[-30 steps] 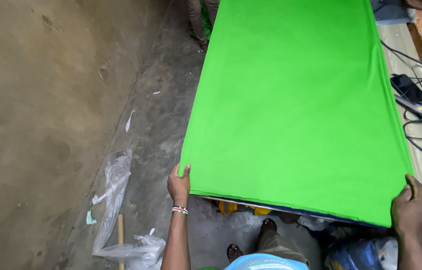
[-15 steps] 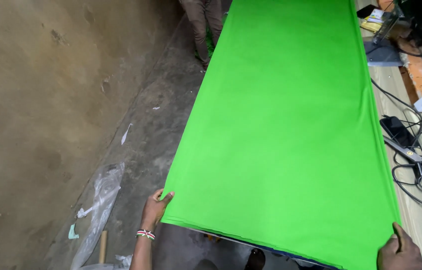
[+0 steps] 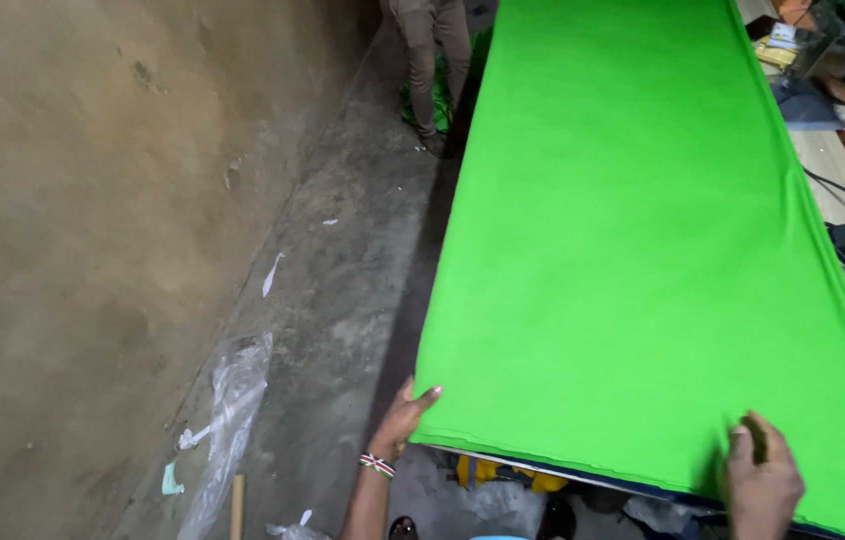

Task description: Layering and smoothing green fabric on a cutting table in a garment factory.

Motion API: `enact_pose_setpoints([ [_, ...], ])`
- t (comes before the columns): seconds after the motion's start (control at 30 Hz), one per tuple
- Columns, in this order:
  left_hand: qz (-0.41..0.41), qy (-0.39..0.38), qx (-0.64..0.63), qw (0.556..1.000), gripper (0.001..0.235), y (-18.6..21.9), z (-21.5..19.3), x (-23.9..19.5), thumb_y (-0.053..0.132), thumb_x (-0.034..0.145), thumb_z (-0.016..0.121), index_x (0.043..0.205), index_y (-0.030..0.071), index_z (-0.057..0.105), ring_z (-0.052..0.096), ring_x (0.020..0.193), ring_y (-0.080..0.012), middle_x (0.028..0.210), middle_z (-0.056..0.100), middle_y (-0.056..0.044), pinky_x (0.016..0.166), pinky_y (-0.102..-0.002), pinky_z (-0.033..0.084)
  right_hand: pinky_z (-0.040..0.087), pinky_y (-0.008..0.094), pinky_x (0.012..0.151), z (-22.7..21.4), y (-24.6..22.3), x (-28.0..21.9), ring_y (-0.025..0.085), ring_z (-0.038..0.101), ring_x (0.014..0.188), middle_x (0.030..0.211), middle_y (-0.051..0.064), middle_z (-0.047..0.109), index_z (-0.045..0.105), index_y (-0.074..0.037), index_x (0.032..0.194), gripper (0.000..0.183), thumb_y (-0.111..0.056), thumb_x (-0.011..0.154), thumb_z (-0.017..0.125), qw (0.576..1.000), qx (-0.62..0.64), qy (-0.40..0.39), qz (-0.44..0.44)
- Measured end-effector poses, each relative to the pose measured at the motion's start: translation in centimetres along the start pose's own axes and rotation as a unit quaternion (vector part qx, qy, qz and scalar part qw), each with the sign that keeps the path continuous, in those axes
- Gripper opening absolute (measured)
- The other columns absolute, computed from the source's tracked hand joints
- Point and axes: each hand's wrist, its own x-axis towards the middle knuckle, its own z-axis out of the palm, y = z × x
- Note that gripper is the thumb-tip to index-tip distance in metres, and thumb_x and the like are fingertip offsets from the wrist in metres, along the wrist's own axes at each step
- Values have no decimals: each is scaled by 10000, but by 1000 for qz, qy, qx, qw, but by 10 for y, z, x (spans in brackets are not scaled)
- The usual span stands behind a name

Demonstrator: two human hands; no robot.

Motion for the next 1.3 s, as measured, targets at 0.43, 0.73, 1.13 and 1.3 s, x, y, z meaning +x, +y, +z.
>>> enact_pose_setpoints([
  [0.43,8,47,279,959,961,-38,-11,45,594,892,640,1582,27,284,364,1512,-286,1622,378,-168,1225,-362,281,500,310,946,133,-281,-250,124,630,1056,1248,17,706,622,-98,1330,372,-353,1065,568,574,232,-738,-267],
  [0.73,-68,-1,273,960,1000,-31,-9,40,656,929,542,1641,104,110,316,1526,-359,1672,252,-171,1241,-419,281,435,444,1078,106,-324,-245,323,575,1310,1480,81,561,475,-222,1492,568,-495,1008,593,709,-51,-668,-219],
  [1.13,-2,18,342,940,1008,-27,-21,36,684,906,557,1603,33,231,374,1487,-386,1619,358,-213,1204,-438,320,460,443,1029,41,-344,-256,301,561,1335,1542,45,496,433,-258,1539,645,-613,1004,489,719,-95,-684,-73],
  [1.3,-23,21,363,931,1046,-28,-23,37,741,887,511,1623,69,194,356,1491,-411,1646,299,-203,1209,-481,324,429,446,1101,43,-323,-257,284,512,1384,1572,17,453,375,-314,1556,615,-577,1021,522,720,-159,-675,-24],
])
